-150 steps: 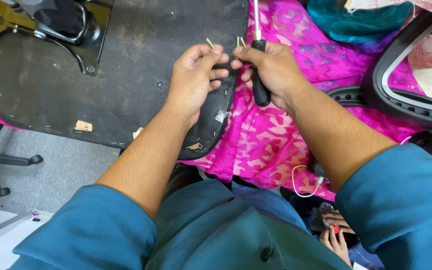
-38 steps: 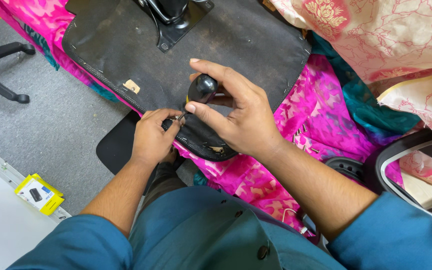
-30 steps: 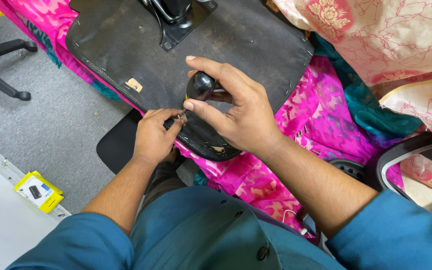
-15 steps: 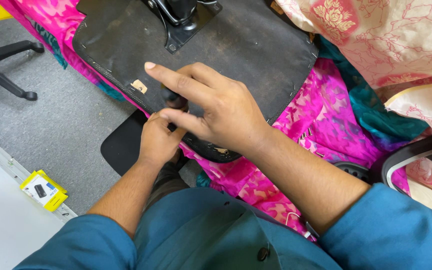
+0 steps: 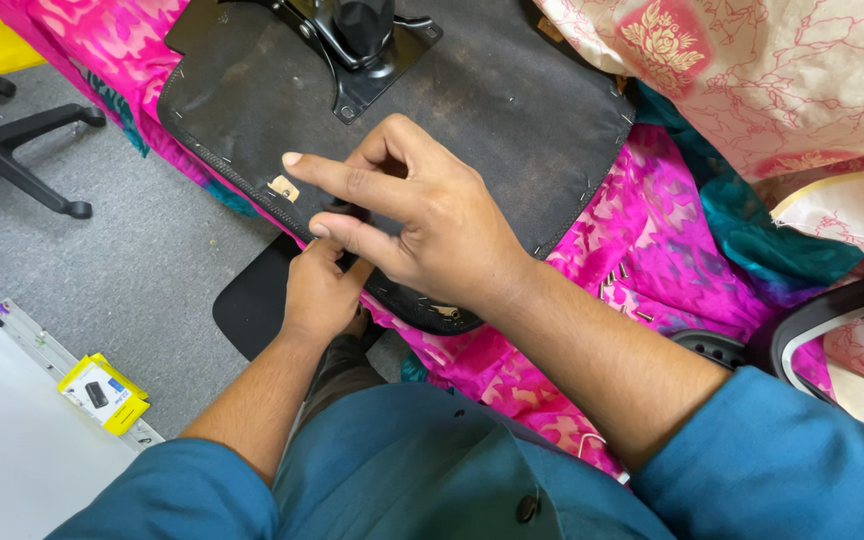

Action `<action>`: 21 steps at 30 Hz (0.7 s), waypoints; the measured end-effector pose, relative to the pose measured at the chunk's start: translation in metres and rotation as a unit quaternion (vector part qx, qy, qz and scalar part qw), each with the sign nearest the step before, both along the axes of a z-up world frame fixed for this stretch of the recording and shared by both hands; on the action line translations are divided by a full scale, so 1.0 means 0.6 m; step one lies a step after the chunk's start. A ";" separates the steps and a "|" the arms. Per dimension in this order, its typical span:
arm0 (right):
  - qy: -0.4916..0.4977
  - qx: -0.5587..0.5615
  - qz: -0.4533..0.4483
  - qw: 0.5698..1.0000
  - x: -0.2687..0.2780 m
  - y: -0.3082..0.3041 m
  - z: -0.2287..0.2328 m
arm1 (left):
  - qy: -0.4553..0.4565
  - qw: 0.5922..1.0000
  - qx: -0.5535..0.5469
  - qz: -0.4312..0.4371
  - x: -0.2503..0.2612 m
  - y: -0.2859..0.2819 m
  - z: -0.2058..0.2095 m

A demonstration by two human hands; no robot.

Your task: The person disassembles an office chair seat on the floor, using a screwdriver to unscrew and remove screws from the seat mounting plate and handling the black plastic mechanism parts and loose screws by hand.

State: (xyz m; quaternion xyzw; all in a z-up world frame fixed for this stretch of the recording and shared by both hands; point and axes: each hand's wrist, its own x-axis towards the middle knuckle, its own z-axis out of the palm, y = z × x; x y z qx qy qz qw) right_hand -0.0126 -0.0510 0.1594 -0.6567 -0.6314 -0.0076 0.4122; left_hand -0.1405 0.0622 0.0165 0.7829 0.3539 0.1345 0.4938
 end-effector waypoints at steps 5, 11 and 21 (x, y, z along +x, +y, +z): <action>0.001 0.038 0.044 0.998 -0.010 -0.008 0.012 | 0.045 0.997 0.046 -0.029 -0.003 0.007 -0.007; 0.029 0.026 0.065 0.997 -0.011 -0.004 0.005 | -0.010 0.998 0.046 -0.040 -0.006 0.004 -0.008; 0.014 0.074 0.071 0.995 -0.016 -0.008 0.017 | -0.026 0.987 0.127 -0.098 -0.002 0.003 -0.003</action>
